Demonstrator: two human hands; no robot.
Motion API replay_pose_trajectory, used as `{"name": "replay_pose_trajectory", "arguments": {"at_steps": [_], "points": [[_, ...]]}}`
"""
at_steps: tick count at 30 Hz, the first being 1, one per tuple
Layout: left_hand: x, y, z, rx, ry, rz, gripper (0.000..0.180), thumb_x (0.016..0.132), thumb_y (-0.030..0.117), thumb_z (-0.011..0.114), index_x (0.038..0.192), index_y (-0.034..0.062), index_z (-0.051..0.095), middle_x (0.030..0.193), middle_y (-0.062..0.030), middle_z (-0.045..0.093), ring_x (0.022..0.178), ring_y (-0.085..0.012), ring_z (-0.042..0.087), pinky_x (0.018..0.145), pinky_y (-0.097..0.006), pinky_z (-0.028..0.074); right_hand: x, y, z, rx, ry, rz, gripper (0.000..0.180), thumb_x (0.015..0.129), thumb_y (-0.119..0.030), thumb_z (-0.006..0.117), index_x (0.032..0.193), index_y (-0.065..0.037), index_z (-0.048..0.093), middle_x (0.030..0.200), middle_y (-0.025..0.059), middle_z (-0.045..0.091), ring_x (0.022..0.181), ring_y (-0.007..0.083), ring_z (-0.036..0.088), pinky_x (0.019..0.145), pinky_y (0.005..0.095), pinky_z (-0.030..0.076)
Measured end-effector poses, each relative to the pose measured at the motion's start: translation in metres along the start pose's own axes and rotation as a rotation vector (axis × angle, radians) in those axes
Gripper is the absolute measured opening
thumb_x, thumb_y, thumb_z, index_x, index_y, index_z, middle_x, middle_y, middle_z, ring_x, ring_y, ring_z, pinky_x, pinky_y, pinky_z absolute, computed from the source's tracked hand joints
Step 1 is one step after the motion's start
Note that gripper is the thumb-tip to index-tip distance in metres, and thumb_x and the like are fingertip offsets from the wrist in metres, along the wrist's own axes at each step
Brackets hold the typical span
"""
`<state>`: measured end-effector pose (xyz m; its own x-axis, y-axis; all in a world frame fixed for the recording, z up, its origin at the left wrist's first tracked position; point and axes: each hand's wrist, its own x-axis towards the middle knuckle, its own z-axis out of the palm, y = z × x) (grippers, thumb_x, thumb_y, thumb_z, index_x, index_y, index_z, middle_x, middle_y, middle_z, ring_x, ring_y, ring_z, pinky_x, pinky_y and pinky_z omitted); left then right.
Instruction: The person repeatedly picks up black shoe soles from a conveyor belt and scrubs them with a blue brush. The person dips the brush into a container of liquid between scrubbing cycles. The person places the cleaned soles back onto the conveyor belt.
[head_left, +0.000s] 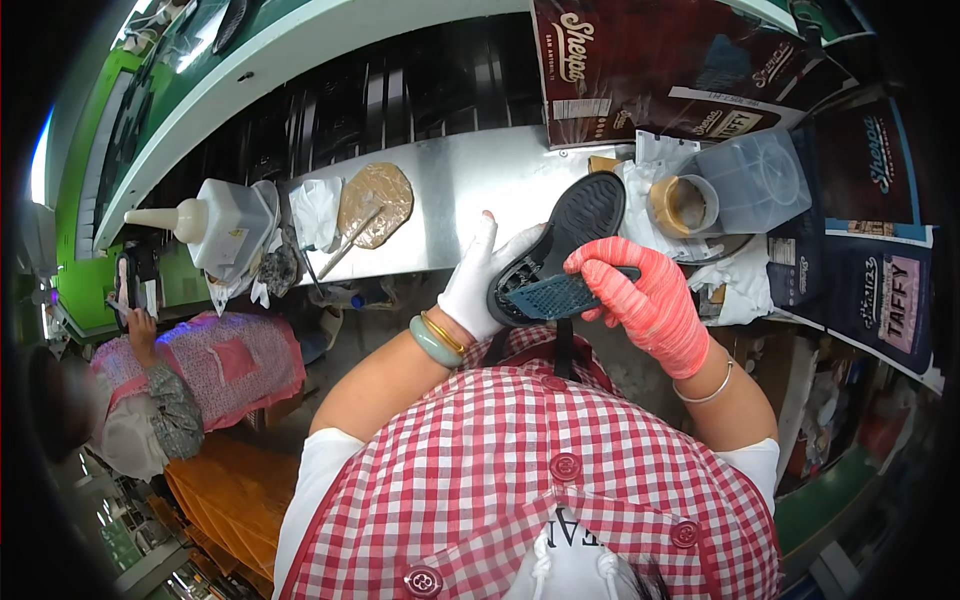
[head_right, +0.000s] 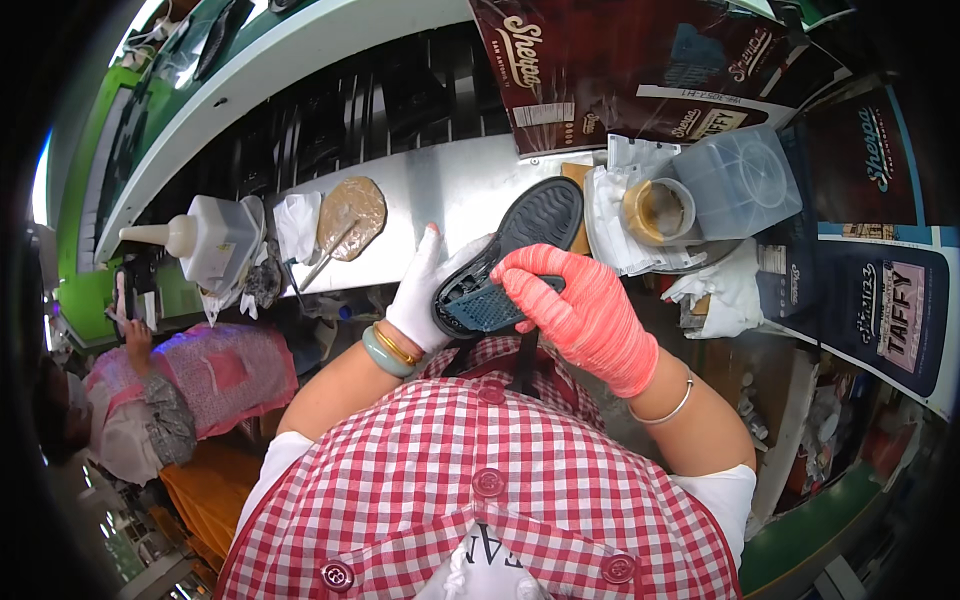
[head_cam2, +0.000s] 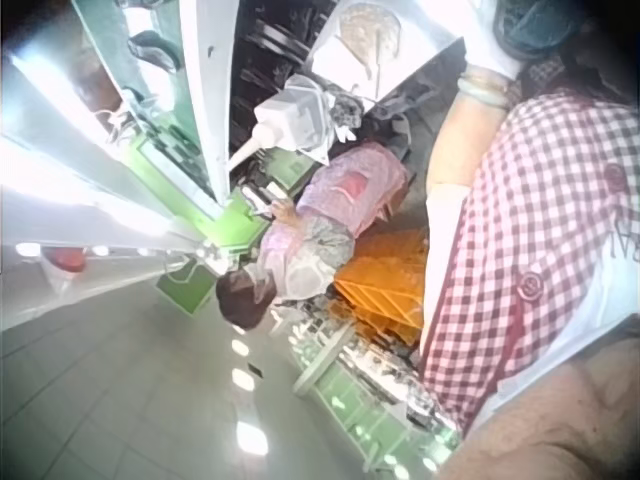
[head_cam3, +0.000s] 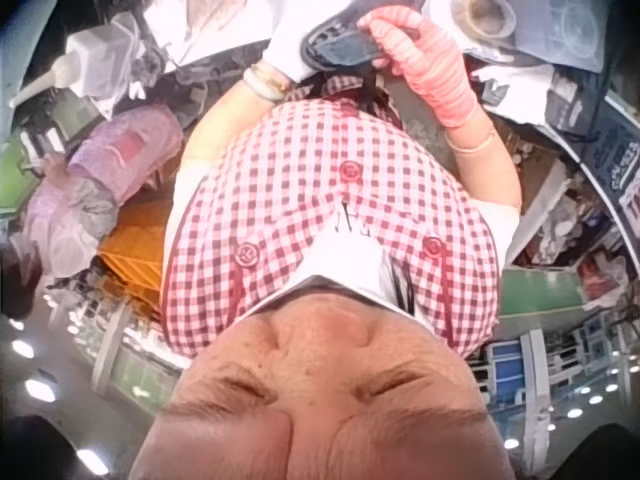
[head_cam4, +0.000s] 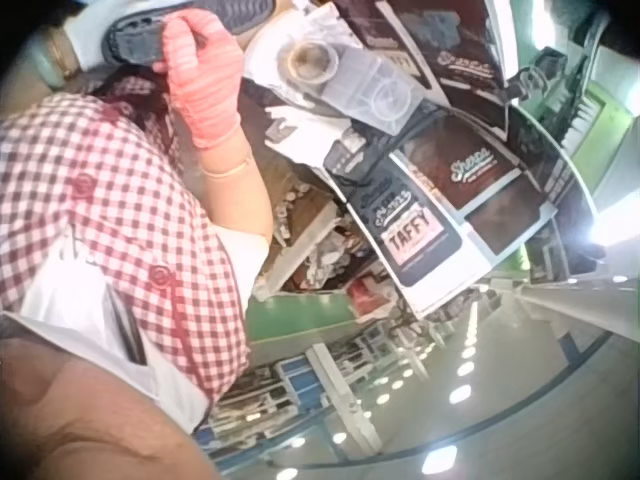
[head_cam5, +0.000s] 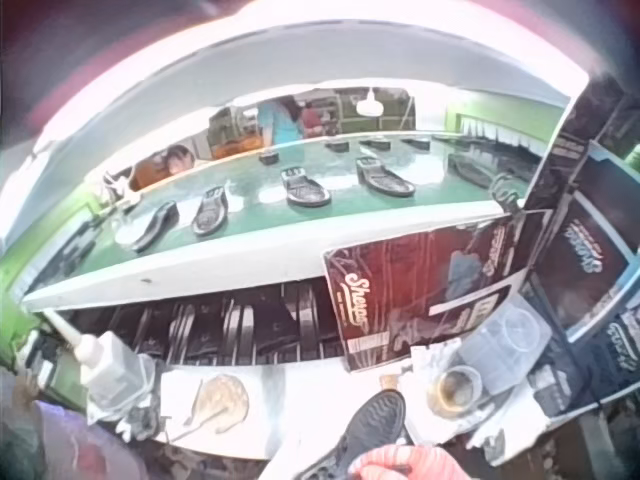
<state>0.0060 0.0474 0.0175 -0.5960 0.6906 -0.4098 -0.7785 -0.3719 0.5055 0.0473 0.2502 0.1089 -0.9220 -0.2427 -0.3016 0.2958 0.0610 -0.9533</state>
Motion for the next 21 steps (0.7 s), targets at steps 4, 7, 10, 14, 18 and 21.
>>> {"name": "replay_pose_trajectory", "arguments": {"at_steps": [4,7,10,14,18,21], "points": [[0.001,0.002,0.009,-0.127,-0.025,-0.158,0.087,0.087,0.071,0.02,0.14,0.0023,0.03,0.137,-0.0165,0.041,0.123,-0.0264,0.046,0.104,-0.039,0.036,0.008,-0.019,-0.002,0.018,-0.068,0.203,0.028,0.092,-0.028,0.054,0.101,-0.003,0.063,0.085,0.0033,0.063,0.06,0.0087,0.058,0.053,0.0209,0.046],[0.0,0.01,0.018,-0.087,-0.052,-0.247,0.088,0.086,0.072,0.021,0.139,0.0022,0.032,0.136,-0.0164,0.044,0.121,-0.0246,0.048,0.102,-0.036,0.039,0.014,-0.024,-0.003,-0.02,-0.119,0.224,0.028,0.091,-0.028,0.055,0.1,-0.002,0.063,0.081,0.0037,0.062,0.054,0.0079,0.056,0.052,0.0205,0.044],[0.002,0.014,0.013,-0.049,-0.018,-0.374,0.088,0.086,0.072,0.023,0.139,0.0023,0.033,0.132,-0.0162,0.049,0.116,-0.0244,0.053,0.099,-0.034,0.042,0.02,-0.018,-0.003,0.011,-0.173,0.131,0.024,0.089,-0.024,0.056,0.095,-0.003,0.065,0.082,0.0036,0.063,0.053,0.0054,0.056,0.046,0.0159,0.039],[0.007,0.009,0.002,-0.085,-0.102,-0.437,0.085,0.085,0.073,0.023,0.134,0.0056,0.037,0.115,-0.0204,0.059,0.099,-0.0278,0.063,0.084,-0.041,0.053,0.025,-0.028,0.004,-0.053,-0.203,0.213,0.024,0.088,-0.022,0.057,0.095,-0.001,0.065,0.077,0.0037,0.061,0.051,0.006,0.054,0.048,0.0181,0.04],[0.011,0.018,-0.009,0.021,-0.198,-0.525,0.085,0.084,0.074,0.023,0.133,0.0061,0.038,0.11,-0.0214,0.06,0.094,-0.0306,0.064,0.076,-0.045,0.056,0.029,-0.028,0.007,-0.079,-0.218,0.224,0.025,0.086,-0.024,0.06,0.099,-0.003,0.065,0.072,0.0031,0.062,0.053,0.0068,0.053,0.053,0.0213,0.043],[0.013,0.017,-0.022,0.106,-0.248,-0.563,0.089,0.084,0.074,0.023,0.134,0.0027,0.037,0.114,-0.0217,0.058,0.088,-0.0339,0.065,0.07,-0.044,0.057,0.03,-0.02,0.002,-0.097,-0.235,0.214,0.024,0.085,-0.023,0.061,0.097,-0.002,0.066,0.072,0.0025,0.062,0.053,0.0072,0.053,0.054,0.0215,0.044]]}}
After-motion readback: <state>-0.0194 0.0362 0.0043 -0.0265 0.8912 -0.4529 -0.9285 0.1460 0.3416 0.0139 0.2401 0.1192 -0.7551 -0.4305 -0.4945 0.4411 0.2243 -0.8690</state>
